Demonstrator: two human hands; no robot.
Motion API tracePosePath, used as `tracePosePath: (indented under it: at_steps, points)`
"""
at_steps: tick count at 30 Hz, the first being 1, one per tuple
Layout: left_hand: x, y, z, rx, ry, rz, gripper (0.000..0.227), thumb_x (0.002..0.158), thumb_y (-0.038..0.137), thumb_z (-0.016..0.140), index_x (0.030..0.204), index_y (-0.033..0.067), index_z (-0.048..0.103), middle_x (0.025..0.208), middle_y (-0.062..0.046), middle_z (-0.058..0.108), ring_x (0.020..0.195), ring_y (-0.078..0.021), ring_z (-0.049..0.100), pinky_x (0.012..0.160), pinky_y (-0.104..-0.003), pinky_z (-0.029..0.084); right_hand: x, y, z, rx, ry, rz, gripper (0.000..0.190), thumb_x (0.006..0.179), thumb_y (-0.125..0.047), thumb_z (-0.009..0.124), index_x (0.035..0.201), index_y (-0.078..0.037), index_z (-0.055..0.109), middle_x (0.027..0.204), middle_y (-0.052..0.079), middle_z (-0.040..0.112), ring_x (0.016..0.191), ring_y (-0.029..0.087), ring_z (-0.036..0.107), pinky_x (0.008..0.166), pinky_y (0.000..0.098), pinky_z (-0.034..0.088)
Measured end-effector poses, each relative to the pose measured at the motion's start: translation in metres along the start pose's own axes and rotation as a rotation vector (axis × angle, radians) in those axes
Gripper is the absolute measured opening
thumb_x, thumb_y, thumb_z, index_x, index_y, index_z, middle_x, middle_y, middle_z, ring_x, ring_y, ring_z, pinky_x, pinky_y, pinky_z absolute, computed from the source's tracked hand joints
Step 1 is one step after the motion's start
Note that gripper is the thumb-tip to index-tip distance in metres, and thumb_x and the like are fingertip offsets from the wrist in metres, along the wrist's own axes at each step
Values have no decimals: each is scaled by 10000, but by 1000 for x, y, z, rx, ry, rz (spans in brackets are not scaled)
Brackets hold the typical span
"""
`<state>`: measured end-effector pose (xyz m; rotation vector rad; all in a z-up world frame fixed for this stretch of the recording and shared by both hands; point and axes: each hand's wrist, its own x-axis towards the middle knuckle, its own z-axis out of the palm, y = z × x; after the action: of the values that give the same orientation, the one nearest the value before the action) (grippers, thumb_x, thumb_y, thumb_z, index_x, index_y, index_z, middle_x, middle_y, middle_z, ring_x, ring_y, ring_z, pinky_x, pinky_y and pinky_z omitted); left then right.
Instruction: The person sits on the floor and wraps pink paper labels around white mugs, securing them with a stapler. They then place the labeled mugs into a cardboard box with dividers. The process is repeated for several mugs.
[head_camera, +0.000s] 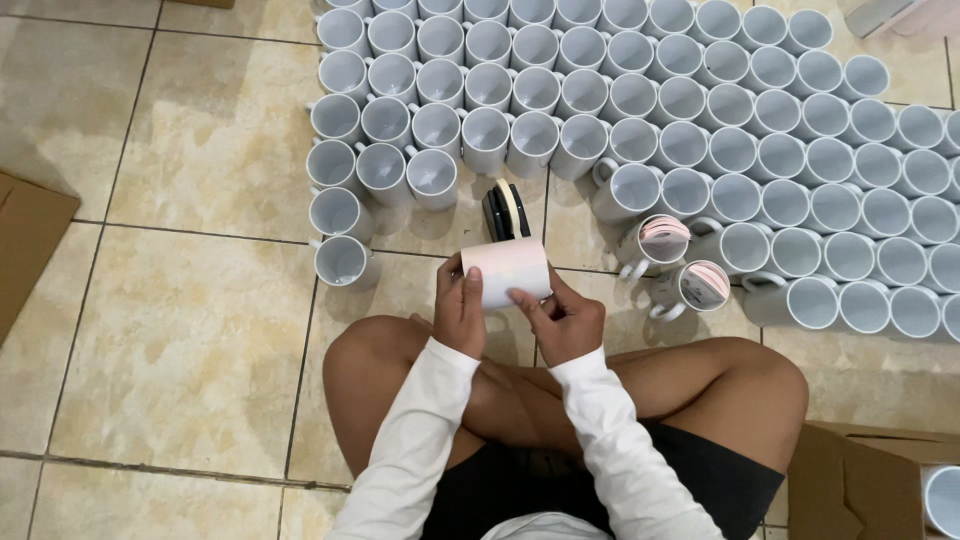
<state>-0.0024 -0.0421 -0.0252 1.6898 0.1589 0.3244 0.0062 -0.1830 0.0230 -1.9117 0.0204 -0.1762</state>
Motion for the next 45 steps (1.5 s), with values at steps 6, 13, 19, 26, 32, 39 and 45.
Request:
tracePosePath:
  at_steps: [6,13,19,26,32,39,45]
  points:
    - [-8,2,0,-362,-239,-591,500,1012,388,433,1107,-59,635,1093,-222,651,1052,-325,638,877,-497,532,3,2,-41,-173,2,-346,323,715,-193,845,941,-1,717,949,154,607,921,383,653,809,453,556]
    - [-20,55,30,106,-411,-89,243,981,172,489,849,-24,548,1334,-306,300,1277,-540,361,1094,-557,292,0,65,-48,-49,196,2,197,878,-207,738,862,-11,729,717,106,560,653,235,632,535,322,580]
    - [-18,61,64,627,-342,117,279,977,297,457,779,109,513,1068,-47,389,1019,-300,478,842,-441,398,-1,42,-77,21,208,210,317,940,-262,639,852,37,696,751,133,549,634,297,666,479,375,604]
    - [-12,65,122,-162,-559,-252,207,977,194,493,885,29,577,822,-140,679,837,-202,617,780,-371,487,26,85,-158,-449,35,269,464,966,-508,516,829,-102,695,718,52,623,705,286,663,633,412,542]
    - [-17,40,157,-297,-480,-446,150,891,136,653,963,8,624,869,-111,708,839,-167,623,791,-344,516,78,118,-214,-710,12,336,175,810,-218,734,961,-139,695,903,61,664,900,265,672,813,427,543]
    - [-11,30,174,-224,-423,-534,212,885,125,666,1016,-36,625,882,-124,685,850,-181,597,824,-351,513,93,150,-208,-879,-94,509,198,774,-283,757,944,-259,658,906,-55,597,1000,183,623,848,363,546]
    - [-7,33,179,-209,-421,-570,214,882,138,674,1008,-30,634,870,-124,696,823,-181,608,802,-347,525,90,154,-215,-783,-38,499,158,825,-288,707,980,-255,696,886,-15,644,968,222,636,851,389,546]
